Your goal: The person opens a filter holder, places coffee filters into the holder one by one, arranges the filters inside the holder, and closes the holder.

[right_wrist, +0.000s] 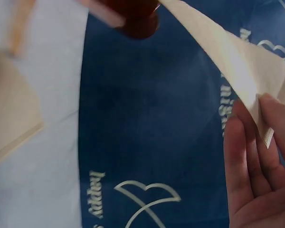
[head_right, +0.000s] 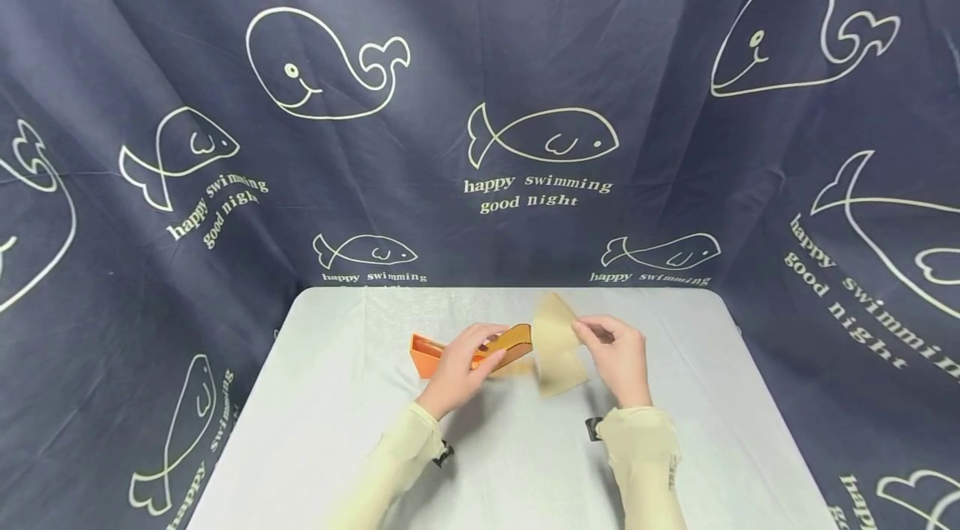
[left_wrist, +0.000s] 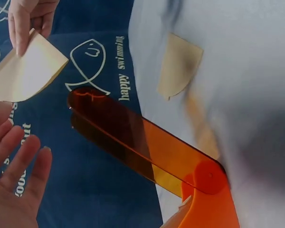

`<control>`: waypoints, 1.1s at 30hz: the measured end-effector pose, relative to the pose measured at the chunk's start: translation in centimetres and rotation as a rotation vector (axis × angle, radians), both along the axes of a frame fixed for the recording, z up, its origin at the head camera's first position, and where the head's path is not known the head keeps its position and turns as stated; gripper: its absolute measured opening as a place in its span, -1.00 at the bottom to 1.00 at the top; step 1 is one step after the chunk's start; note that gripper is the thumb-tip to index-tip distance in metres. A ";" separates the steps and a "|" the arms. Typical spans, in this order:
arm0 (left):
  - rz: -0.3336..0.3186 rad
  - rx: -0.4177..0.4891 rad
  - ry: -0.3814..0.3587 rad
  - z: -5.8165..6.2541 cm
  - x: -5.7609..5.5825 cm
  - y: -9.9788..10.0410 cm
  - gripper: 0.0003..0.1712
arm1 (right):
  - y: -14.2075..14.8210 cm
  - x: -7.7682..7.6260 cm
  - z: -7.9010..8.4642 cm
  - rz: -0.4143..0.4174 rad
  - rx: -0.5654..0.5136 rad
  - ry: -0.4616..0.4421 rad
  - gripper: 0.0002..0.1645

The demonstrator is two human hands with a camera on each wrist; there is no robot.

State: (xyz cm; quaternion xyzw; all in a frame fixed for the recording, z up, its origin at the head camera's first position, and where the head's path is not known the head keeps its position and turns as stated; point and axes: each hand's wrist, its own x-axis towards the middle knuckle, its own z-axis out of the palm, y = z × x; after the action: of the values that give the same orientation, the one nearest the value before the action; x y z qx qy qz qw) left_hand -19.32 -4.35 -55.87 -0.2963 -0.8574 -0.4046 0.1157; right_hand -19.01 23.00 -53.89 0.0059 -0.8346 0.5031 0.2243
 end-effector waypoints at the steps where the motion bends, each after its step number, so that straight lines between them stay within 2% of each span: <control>1: 0.006 0.024 -0.016 0.1 0.0 -0.1 -0.57 | -0.3 0.0 0.3 0.019 0.006 0.010 -0.90; 9: -0.005 0.216 -0.186 0.0 -0.5 -0.3 -0.55 | -2.6 0.1 0.9 0.205 0.048 0.093 -0.90; 13: 0.014 0.253 -0.232 -0.1 -0.4 -0.1 -0.69 | -3.7 0.2 1.0 0.280 0.082 0.110 -0.87; 17: 0.036 0.271 -0.229 -0.2 -0.4 0.0 -0.88 | -4.4 0.1 1.0 0.306 0.090 0.117 -0.84; 21: 0.045 0.310 -0.203 -0.4 -0.5 -0.1 -0.90 | -4.8 0.1 0.9 0.288 0.028 0.115 -0.85; 24: 0.062 0.345 -0.202 -0.3 -0.6 -0.2 -0.90 | -4.9 0.3 0.8 0.267 -0.073 0.093 -0.86; 28: 0.099 0.392 -0.224 0.0 -0.6 -0.2 -0.90 | -5.2 0.6 0.5 0.280 -0.209 -0.007 -0.87; 33: 0.112 0.409 -0.244 0.4 -0.5 -0.3 -0.90 | -5.6 0.8 0.3 0.308 -0.217 -0.110 -0.91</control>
State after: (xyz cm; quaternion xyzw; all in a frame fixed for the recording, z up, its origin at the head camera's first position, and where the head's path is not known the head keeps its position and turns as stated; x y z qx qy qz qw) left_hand -19.78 -4.62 -55.47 -0.1676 -0.7804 -0.5955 0.0910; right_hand -18.21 17.37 -53.55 0.0820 -0.7757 0.6181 0.0979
